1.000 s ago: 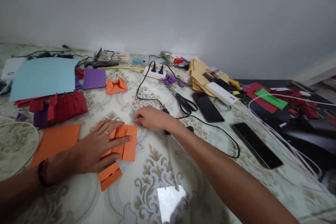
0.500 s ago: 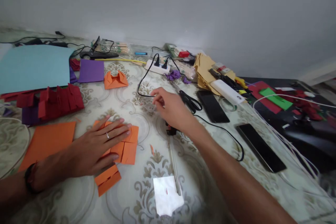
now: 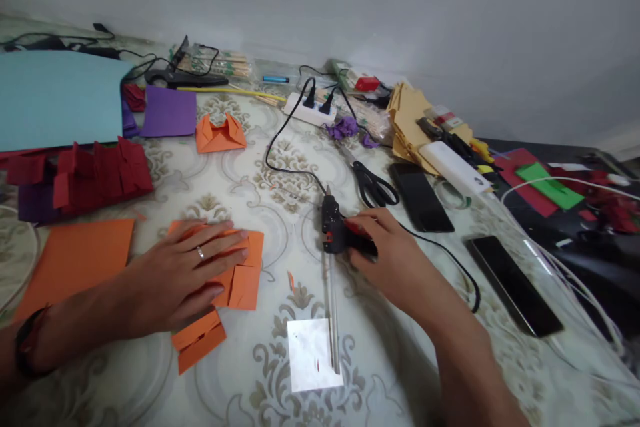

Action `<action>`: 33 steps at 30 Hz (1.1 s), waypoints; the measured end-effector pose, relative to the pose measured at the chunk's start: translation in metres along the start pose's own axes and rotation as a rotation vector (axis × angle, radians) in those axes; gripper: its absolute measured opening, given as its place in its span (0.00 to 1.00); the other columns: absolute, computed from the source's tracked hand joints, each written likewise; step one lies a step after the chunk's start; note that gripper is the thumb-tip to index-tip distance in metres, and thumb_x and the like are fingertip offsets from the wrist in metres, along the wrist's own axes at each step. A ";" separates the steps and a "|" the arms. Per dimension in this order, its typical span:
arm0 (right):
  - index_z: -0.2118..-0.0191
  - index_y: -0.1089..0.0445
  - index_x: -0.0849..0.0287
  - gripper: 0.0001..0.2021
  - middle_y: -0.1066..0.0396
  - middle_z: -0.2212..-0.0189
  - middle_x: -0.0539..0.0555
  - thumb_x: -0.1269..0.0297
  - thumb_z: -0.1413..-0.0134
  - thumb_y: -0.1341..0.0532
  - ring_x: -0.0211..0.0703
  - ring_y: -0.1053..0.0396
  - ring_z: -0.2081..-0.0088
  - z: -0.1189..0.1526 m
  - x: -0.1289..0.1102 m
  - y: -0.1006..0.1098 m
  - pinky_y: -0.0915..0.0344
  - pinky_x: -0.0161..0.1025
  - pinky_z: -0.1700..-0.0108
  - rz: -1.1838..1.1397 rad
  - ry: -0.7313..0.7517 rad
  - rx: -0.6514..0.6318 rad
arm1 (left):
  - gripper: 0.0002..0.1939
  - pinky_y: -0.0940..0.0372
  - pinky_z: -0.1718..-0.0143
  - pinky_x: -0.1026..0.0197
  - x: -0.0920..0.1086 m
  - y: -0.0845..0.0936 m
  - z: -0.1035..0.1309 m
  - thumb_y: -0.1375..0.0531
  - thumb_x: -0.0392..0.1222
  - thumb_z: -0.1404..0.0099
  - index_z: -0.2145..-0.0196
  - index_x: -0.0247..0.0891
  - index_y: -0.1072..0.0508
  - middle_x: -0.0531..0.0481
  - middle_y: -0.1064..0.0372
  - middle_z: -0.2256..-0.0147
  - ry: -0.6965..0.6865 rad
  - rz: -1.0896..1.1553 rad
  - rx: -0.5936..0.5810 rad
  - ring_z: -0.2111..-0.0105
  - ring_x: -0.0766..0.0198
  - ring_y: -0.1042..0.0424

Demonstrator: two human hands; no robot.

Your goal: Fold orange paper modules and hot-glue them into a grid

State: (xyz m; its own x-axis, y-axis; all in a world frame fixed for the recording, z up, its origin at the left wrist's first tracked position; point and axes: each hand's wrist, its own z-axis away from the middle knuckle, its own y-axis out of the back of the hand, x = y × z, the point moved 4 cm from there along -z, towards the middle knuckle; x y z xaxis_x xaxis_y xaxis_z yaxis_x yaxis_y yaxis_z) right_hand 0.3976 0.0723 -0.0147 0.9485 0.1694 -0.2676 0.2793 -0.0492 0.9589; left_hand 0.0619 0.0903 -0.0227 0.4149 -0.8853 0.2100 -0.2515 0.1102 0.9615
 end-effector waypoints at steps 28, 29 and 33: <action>0.73 0.38 0.54 0.13 0.37 0.76 0.47 0.63 0.36 0.38 0.41 0.35 0.73 -0.033 -0.092 -0.013 0.39 0.38 0.70 -0.543 0.040 -0.216 | 0.24 0.41 0.33 0.43 0.001 -0.001 0.005 0.44 0.42 0.26 0.34 0.42 0.33 0.47 0.30 0.35 0.089 0.097 0.022 0.31 0.47 0.39; 0.73 0.38 0.53 0.13 0.37 0.77 0.47 0.64 0.37 0.38 0.41 0.35 0.73 -0.033 -0.091 -0.014 0.39 0.38 0.70 -0.535 0.039 -0.219 | 0.25 0.41 0.33 0.43 0.001 -0.001 0.004 0.43 0.42 0.27 0.34 0.42 0.33 0.47 0.30 0.36 0.087 0.100 0.021 0.31 0.47 0.39; 0.74 0.39 0.53 0.14 0.36 0.76 0.48 0.63 0.36 0.38 0.42 0.34 0.72 -0.031 -0.092 -0.018 0.37 0.40 0.70 -0.543 0.030 -0.234 | 0.24 0.43 0.33 0.45 0.001 0.000 0.003 0.44 0.42 0.26 0.35 0.42 0.33 0.48 0.30 0.36 0.080 0.087 0.023 0.31 0.48 0.40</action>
State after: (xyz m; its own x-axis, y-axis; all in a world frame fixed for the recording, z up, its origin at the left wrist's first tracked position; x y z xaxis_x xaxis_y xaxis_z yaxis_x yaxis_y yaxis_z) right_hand 0.3011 0.0881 -0.0042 0.6736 0.1372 -0.7263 0.6799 0.2703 0.6816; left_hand 0.0599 0.0883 -0.0234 0.4587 -0.8340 0.3068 -0.3088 0.1741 0.9350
